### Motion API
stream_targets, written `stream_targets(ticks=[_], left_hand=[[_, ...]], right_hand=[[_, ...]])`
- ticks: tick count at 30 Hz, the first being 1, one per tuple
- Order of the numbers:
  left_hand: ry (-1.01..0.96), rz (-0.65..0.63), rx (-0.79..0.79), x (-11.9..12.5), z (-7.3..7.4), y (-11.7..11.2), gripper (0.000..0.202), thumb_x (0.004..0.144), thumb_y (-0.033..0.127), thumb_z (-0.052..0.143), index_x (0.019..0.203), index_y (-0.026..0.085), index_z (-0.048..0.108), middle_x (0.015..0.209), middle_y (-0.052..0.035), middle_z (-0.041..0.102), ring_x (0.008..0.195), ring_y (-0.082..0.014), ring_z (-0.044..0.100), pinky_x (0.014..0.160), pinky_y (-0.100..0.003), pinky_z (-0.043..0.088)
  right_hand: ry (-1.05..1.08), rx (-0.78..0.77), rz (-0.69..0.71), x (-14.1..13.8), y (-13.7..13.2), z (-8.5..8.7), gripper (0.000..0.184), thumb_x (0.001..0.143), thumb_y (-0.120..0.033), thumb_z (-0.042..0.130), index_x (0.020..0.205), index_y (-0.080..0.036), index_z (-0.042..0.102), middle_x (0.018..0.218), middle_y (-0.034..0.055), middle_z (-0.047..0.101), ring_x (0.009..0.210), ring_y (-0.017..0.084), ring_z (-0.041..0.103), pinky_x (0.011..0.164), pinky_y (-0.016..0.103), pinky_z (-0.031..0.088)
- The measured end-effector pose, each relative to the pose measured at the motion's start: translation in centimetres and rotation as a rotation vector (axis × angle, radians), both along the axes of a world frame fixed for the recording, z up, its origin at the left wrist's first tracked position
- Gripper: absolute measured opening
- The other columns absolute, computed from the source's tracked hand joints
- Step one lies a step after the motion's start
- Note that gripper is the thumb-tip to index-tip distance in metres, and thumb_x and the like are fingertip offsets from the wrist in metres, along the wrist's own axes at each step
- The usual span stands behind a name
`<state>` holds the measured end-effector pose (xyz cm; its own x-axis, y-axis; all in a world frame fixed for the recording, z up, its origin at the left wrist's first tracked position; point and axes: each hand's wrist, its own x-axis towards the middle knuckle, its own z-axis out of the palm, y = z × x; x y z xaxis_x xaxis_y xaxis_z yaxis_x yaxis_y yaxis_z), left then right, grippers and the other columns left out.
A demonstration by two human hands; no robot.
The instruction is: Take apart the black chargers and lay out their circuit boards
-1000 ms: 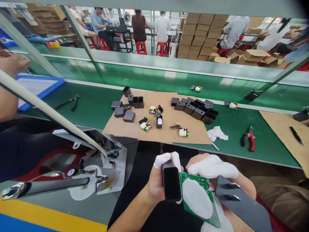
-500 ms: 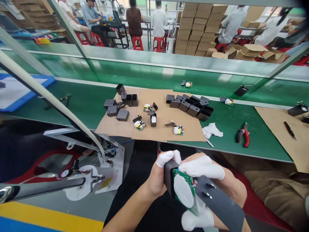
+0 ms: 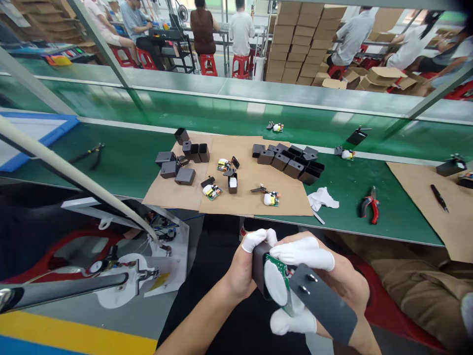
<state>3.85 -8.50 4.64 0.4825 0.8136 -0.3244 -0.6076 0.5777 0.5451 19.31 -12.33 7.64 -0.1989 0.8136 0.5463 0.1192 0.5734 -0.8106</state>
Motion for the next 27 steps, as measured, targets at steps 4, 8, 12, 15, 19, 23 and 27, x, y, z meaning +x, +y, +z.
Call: stream_targets(ticks=[4, 8, 12, 15, 19, 23, 27], left_hand=[[0.013, 0.026, 0.007, -0.1, 0.1, 0.0, 0.041, 0.08, 0.05, 0.077, 0.06, 0.019, 0.059, 0.06, 0.0052, 0.042, 0.059, -0.0116, 0.036, 0.063, -0.027, 0.036], [0.029, 0.037, -0.006, -0.4, 0.1, 0.0, 0.043, 0.079, 0.05, 0.078, 0.059, 0.019, 0.057, 0.063, 0.0041, 0.047, 0.06, -0.0113, 0.039, 0.064, -0.026, 0.038], [0.033, 0.04, -0.028, -0.7, -0.2, 0.0, 0.043, 0.079, 0.052, 0.079, 0.061, 0.019, 0.058, 0.06, 0.0048, 0.044, 0.06, -0.0117, 0.039, 0.063, -0.025, 0.038], [0.036, 0.037, -0.033, -0.9, -0.4, 0.1, 0.044, 0.079, 0.053, 0.079, 0.061, 0.019, 0.058, 0.059, 0.0051, 0.042, 0.06, -0.0119, 0.039, 0.062, -0.025, 0.038], [0.021, 0.037, -0.065, -1.0, -0.6, 0.2, 0.045, 0.078, 0.055, 0.08, 0.063, 0.019, 0.057, 0.059, 0.0053, 0.043, 0.059, -0.0114, 0.039, 0.061, -0.025, 0.036], [0.003, 0.041, -0.056, -1.1, -0.6, 0.3, 0.044, 0.078, 0.053, 0.081, 0.063, 0.019, 0.058, 0.058, 0.0058, 0.043, 0.057, -0.0108, 0.038, 0.058, -0.025, 0.034], [-0.024, 0.067, -0.097, -1.1, -0.6, 0.6, 0.04, 0.076, 0.049, 0.085, 0.066, 0.018, 0.062, 0.059, 0.0061, 0.048, 0.055, -0.0097, 0.041, 0.057, -0.025, 0.036]], right_hand=[[-0.006, -0.026, 0.004, -0.4, 0.1, 0.1, 0.075, 0.069, -0.032, 0.104, 0.137, -0.03, 0.072, 0.111, 0.0093, 0.081, 0.106, 0.034, 0.074, 0.082, 0.048, 0.064], [-0.007, -0.036, 0.002, -0.6, 0.2, 0.1, 0.074, 0.069, -0.031, 0.104, 0.136, -0.028, 0.072, 0.111, 0.0095, 0.08, 0.108, 0.034, 0.073, 0.084, 0.047, 0.064], [-0.015, -0.062, 0.005, -0.8, 0.2, 0.0, 0.073, 0.069, -0.028, 0.104, 0.135, -0.028, 0.072, 0.114, 0.0095, 0.079, 0.109, 0.033, 0.074, 0.087, 0.045, 0.064], [-0.011, -0.073, 0.005, -0.9, 0.2, -0.1, 0.072, 0.07, -0.027, 0.104, 0.134, -0.027, 0.072, 0.117, 0.0109, 0.079, 0.111, 0.035, 0.074, 0.084, 0.045, 0.064], [-0.017, -0.063, 0.004, -1.1, 0.3, -0.3, 0.073, 0.07, -0.027, 0.103, 0.136, -0.028, 0.071, 0.117, 0.0112, 0.079, 0.114, 0.036, 0.075, 0.089, 0.048, 0.066], [-0.01, -0.066, 0.013, -1.2, 0.5, -0.3, 0.073, 0.071, -0.032, 0.103, 0.136, -0.03, 0.071, 0.115, 0.0101, 0.078, 0.113, 0.036, 0.075, 0.088, 0.048, 0.066], [-0.065, -0.063, -0.016, -1.4, 0.9, -0.2, 0.072, 0.07, -0.028, 0.103, 0.135, -0.029, 0.071, 0.114, 0.0096, 0.077, 0.109, 0.033, 0.074, 0.086, 0.044, 0.065]])
